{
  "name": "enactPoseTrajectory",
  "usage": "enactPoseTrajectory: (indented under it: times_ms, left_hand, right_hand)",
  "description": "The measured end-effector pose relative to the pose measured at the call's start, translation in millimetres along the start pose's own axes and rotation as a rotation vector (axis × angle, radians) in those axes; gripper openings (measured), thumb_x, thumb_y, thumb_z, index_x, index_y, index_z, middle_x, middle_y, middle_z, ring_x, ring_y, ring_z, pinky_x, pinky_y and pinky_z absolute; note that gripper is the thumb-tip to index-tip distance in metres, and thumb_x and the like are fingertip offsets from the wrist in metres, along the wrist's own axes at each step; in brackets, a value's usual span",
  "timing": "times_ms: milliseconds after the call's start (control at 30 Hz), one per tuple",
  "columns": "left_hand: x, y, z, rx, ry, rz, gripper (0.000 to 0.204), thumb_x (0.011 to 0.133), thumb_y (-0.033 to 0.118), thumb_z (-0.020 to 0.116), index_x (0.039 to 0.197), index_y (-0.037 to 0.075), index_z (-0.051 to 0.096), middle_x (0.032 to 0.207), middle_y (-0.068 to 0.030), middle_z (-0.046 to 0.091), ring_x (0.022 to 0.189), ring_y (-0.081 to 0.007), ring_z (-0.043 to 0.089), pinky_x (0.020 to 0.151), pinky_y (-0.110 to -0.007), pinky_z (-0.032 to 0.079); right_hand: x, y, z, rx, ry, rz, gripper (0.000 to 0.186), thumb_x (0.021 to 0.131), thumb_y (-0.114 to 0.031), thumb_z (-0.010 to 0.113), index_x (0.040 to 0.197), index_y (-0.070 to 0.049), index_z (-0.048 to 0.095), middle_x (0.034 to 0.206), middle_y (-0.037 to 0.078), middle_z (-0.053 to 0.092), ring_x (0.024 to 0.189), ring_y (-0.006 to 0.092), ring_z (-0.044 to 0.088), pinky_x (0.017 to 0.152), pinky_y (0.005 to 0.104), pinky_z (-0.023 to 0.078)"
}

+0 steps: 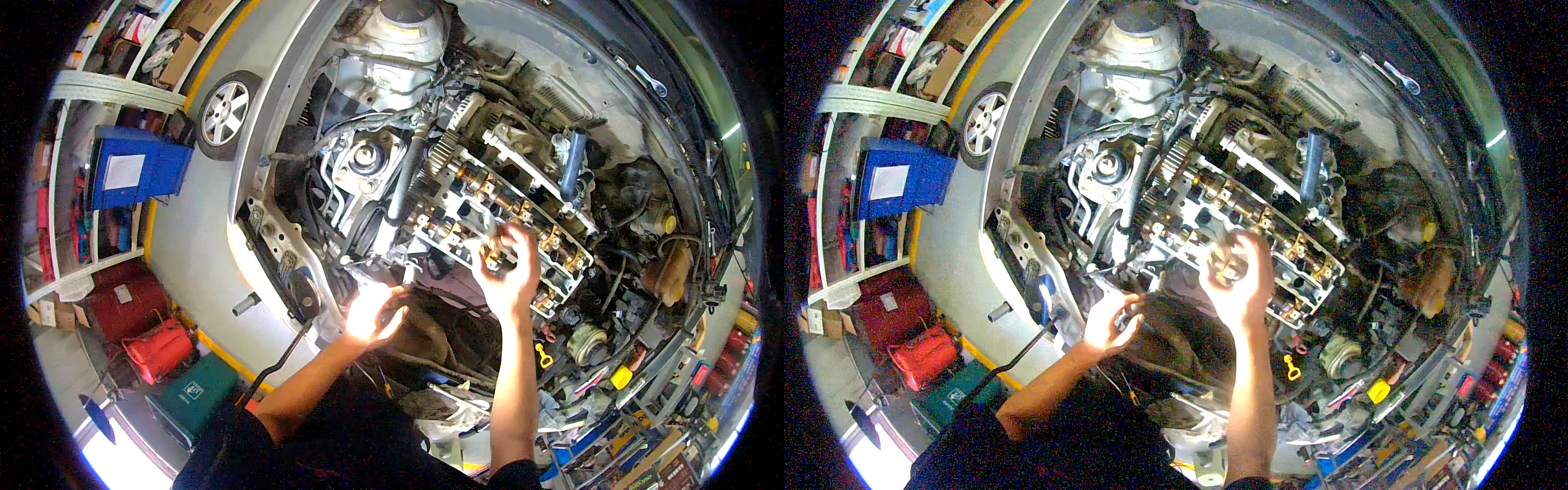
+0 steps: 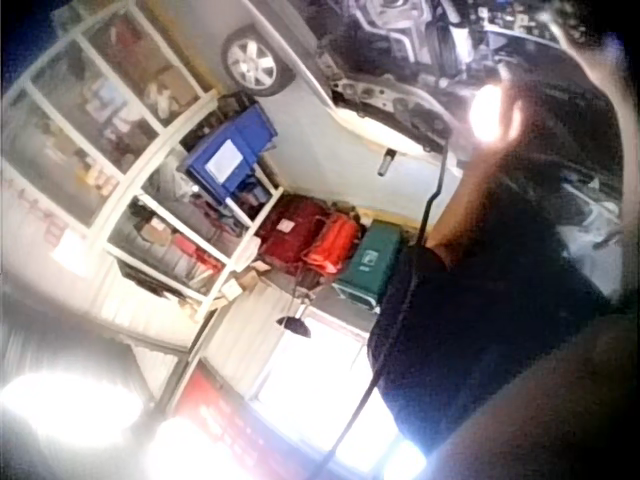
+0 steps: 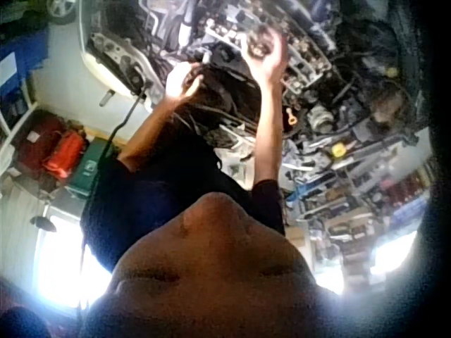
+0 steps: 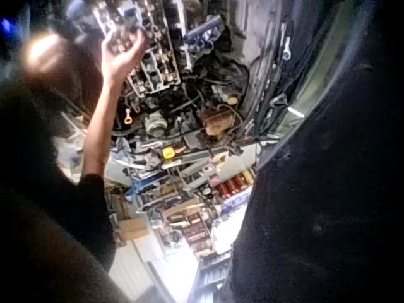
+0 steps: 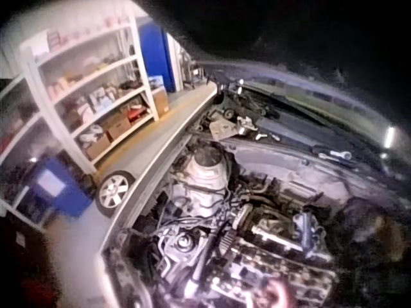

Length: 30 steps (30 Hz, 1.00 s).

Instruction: The person uses a wrench to loosen bolts on a car engine's cylinder head. They then remove the cylinder head and place it on a workbench. Finally, they spray a cleaning agent onto the cylinder head using a spray can.

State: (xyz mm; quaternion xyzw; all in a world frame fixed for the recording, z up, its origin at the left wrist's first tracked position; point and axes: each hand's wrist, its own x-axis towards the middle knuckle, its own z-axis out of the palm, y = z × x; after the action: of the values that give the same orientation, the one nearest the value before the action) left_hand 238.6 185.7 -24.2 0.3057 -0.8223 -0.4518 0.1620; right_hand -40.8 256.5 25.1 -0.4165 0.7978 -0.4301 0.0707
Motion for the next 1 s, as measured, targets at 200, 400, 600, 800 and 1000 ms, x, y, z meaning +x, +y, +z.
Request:
enactPoseTrajectory:
  times_ms: [200, 400, 600, 800, 1000]
  left_hand:
    - [-3.6, -3.3, 5.3, -0.021, -0.012, -0.015, 0.038, 0.086, 0.011, 0.078, 0.123, 0.005, 0.07, 0.093, -0.0109, 0.069, 0.074, -0.025, 0.065, 0.072, -0.036, 0.055]
    - [-0.9, -7.6, 7.8, -0.03, -0.022, 0.001, 0.039, 0.087, 0.01, 0.077, 0.124, 0.004, 0.069, 0.093, -0.0105, 0.07, 0.074, -0.0247, 0.065, 0.071, -0.035, 0.054]
    - [-3.2, -16.7, 8.1, -0.013, -0.071, -0.054, 0.039, 0.087, 0.009, 0.077, 0.125, 0.002, 0.068, 0.097, -0.0112, 0.073, 0.078, -0.0258, 0.068, 0.073, -0.035, 0.055]
    - [-4.7, -17.0, 8.4, -0.029, -0.053, -0.076, 0.04, 0.088, 0.01, 0.077, 0.126, 0.004, 0.069, 0.102, -0.0125, 0.074, 0.083, -0.0269, 0.07, 0.076, -0.036, 0.056]
    - [-4.2, -14.9, 8.3, -0.015, -0.052, -0.037, 0.039, 0.088, 0.011, 0.077, 0.125, 0.003, 0.068, 0.099, -0.0119, 0.074, 0.081, -0.0272, 0.069, 0.074, -0.036, 0.055]
  right_hand:
    - [79.4, 24.1, 45.6, -0.01, -0.14, -0.096, 0.054, 0.077, -0.016, 0.089, 0.122, -0.006, 0.062, 0.118, 0.016, 0.067, 0.108, 0.0339, 0.068, 0.095, 0.0433, 0.057]
    - [100.6, 40.4, 81.3, -0.09, -0.163, -0.141, 0.055, 0.077, -0.019, 0.087, 0.124, -0.005, 0.062, 0.124, 0.017, 0.067, 0.117, 0.0367, 0.064, 0.104, 0.0456, 0.052]
    - [102.0, 44.3, 92.8, -0.068, -0.174, -0.121, 0.055, 0.078, -0.019, 0.086, 0.124, -0.004, 0.062, 0.124, 0.018, 0.067, 0.118, 0.0369, 0.063, 0.105, 0.0457, 0.052]
    - [104.8, 45.9, 94.7, -0.067, -0.154, -0.163, 0.054, 0.077, -0.017, 0.087, 0.122, -0.004, 0.061, 0.121, 0.018, 0.067, 0.117, 0.0368, 0.063, 0.104, 0.0456, 0.052]
    - [104.9, 54.7, 96.0, -0.043, -0.155, -0.164, 0.057, 0.074, -0.015, 0.09, 0.124, -0.007, 0.063, 0.118, 0.016, 0.069, 0.114, 0.0347, 0.067, 0.101, 0.0441, 0.053]
